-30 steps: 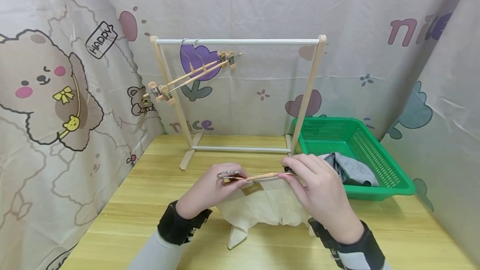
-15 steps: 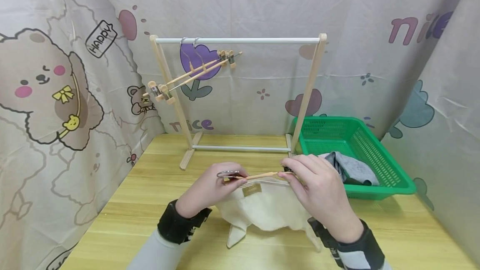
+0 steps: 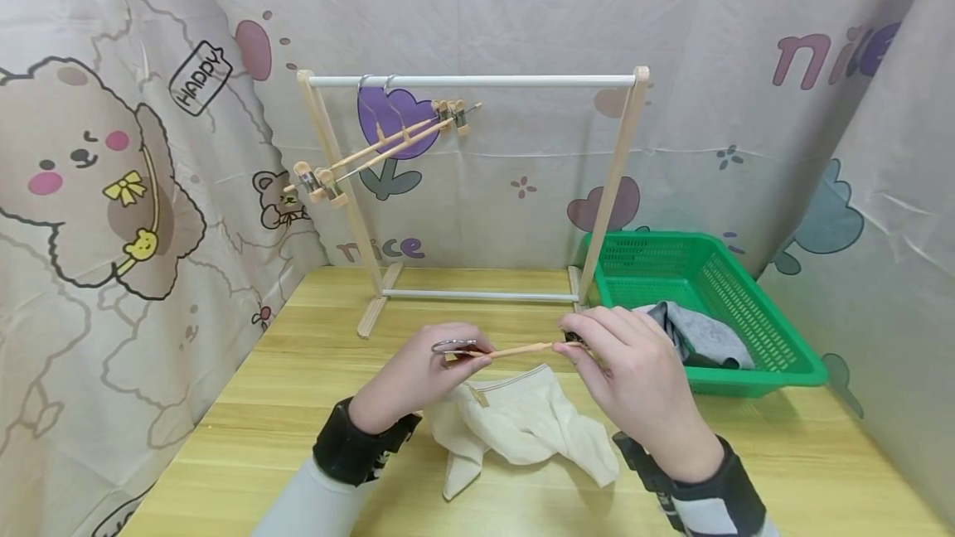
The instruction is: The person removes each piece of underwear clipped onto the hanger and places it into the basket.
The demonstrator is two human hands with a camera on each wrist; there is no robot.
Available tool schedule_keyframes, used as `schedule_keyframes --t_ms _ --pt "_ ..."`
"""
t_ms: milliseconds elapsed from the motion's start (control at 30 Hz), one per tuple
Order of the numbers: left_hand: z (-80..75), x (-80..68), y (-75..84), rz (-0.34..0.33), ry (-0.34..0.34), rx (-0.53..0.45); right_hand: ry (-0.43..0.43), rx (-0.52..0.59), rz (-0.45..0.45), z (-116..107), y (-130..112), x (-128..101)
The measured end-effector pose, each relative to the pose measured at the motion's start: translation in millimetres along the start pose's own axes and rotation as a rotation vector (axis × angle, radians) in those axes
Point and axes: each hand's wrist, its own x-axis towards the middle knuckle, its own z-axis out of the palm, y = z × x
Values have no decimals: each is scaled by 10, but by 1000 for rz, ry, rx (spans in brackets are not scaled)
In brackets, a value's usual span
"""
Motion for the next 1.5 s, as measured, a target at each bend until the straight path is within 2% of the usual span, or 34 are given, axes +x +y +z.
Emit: schedule_keyframes --t_ms 300,533,700,800,900,1033,1133,1333,1500 --pt "0 8 9 0 8 4 -123 -4 78 -43 2 -11" --pt "2 11 -2 -24 -6 29 -130 -19 96 -26 13 -14" --pt "-5 13 -3 -39 -20 49 -173 -23 137 -28 7 -20" --pt "-7 15 1 -55 -31 41 -149 -26 134 -16 -23 -18" --pt "2 19 -1 -59 -40 55 -71 -16 88 13 -83 -7" --pt "26 29 -12 -42 -53 80 61 15 -48 87 -209 30" --pt "38 31 -11 -31 -64 89 104 29 -135 146 -319 50" --pt "45 19 -4 -30 -80 139 85 48 -199 277 -466 6" --pt "52 24 -1 -21 -100 194 8 40 -145 369 -511 -72"
